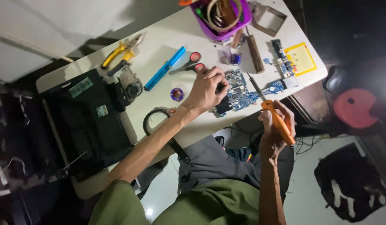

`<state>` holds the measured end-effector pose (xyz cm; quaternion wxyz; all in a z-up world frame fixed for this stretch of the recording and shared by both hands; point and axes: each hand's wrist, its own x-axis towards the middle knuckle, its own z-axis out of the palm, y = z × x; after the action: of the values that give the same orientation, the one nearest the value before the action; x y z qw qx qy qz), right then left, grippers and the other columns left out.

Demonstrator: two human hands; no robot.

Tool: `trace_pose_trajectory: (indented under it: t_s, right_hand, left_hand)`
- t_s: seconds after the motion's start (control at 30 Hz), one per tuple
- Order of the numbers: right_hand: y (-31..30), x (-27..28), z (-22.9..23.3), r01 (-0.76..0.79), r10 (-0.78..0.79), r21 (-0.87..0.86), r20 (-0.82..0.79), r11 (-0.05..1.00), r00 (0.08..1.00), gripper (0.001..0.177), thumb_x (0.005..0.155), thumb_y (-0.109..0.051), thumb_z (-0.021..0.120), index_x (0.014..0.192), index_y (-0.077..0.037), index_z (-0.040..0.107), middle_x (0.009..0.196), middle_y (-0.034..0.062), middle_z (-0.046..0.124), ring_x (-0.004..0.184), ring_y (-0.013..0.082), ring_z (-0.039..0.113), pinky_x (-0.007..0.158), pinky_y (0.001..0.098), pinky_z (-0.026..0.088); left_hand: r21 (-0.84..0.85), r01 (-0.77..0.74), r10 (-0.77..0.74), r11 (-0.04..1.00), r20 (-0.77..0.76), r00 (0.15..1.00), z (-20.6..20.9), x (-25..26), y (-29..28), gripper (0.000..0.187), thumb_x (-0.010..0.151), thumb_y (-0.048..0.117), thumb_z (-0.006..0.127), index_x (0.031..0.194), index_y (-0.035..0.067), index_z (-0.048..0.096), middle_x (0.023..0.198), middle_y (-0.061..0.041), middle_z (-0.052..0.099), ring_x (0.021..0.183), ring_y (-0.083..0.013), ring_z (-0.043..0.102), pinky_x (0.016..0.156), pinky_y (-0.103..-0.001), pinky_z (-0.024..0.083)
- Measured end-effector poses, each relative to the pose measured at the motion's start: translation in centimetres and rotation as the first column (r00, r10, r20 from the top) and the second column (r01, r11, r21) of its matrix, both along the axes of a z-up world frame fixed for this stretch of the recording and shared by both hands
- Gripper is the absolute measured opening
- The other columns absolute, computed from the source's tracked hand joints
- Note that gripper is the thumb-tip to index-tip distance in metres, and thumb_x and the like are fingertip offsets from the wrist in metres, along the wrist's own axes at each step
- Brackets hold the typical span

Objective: Soldering electronic components onto a motherboard using a soldering iron and solder wire on a repair bench.

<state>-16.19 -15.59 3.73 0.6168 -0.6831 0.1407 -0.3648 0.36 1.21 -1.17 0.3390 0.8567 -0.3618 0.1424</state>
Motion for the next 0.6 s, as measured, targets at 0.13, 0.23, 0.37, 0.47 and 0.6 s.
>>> trace_pose_trajectory:
  t_s: [0.13,0.23,0.37,0.47,0.6]
  right_hand:
    - [-0.8,0.1,-0.6,0.009,-0.009,-0.005,-0.026,1.0,1.0,0.039,0.098,-0.007,0.076,0.133,0.003,0.063,0.094,0.0222,0.068,0.075,0.0189,0.067,0.074,0.0306,0.055]
    - [-1.3,-0.1,-1.4,0.012,-0.014,-0.039,-0.046,0.999,0.999,0.038,0.098,-0.007,0.076,0.133,0.002,0.063,0.095,0.0231,0.068,0.076,0.0201,0.067,0.074,0.0324,0.057]
    - [-1.7,-0.1,-1.9,-0.007,0.007,0.009,-0.023,1.0,1.0,0.039,0.096,-0.009,0.077,0.131,0.003,0.063,0.093,0.0222,0.068,0.076,0.0193,0.066,0.072,0.0324,0.058]
    - [-1.6,-0.2,-1.9,-0.012,0.014,0.031,-0.04,0.999,0.999,0.038,0.096,-0.009,0.077,0.131,0.0,0.064,0.094,0.0212,0.069,0.076,0.0193,0.067,0.073,0.0323,0.058]
    - [-1.7,-0.2,-2.6,-0.04,0.043,0.055,-0.062,0.998,0.997,0.039,0.095,-0.009,0.077,0.13,0.0,0.065,0.093,0.0209,0.069,0.075,0.0199,0.067,0.072,0.0328,0.058]
  left_hand:
    - [0.022,-0.008,0.009,1.0,-0.004,1.0,-0.4,0.1,-0.3,0.011,0.085,0.029,0.071,0.088,0.019,0.067,0.104,0.007,0.061,0.103,-0.0192,0.07,0.104,-0.044,0.045]
    - [0.017,-0.015,0.015,1.0,-0.056,0.998,0.1,-0.3,-0.3,0.011,0.087,0.03,0.07,0.089,0.019,0.068,0.106,0.009,0.06,0.105,-0.0158,0.07,0.108,-0.043,0.043]
    - [0.012,0.002,-0.001,1.0,-0.083,0.997,0.2,-0.1,-0.4,0.01,0.087,0.026,0.073,0.089,0.017,0.07,0.107,0.007,0.061,0.105,-0.0185,0.07,0.108,-0.045,0.042]
    - [0.016,0.009,-0.009,1.0,-0.051,0.999,0.1,0.0,-0.5,0.01,0.086,0.024,0.074,0.09,0.017,0.069,0.106,0.006,0.06,0.107,-0.0188,0.069,0.108,-0.045,0.042]
    - [0.004,0.012,-0.011,1.0,-0.045,0.999,0.7,-0.1,-0.5,0.008,0.085,0.02,0.074,0.088,0.016,0.068,0.104,0.004,0.06,0.11,-0.0202,0.068,0.107,-0.046,0.041]
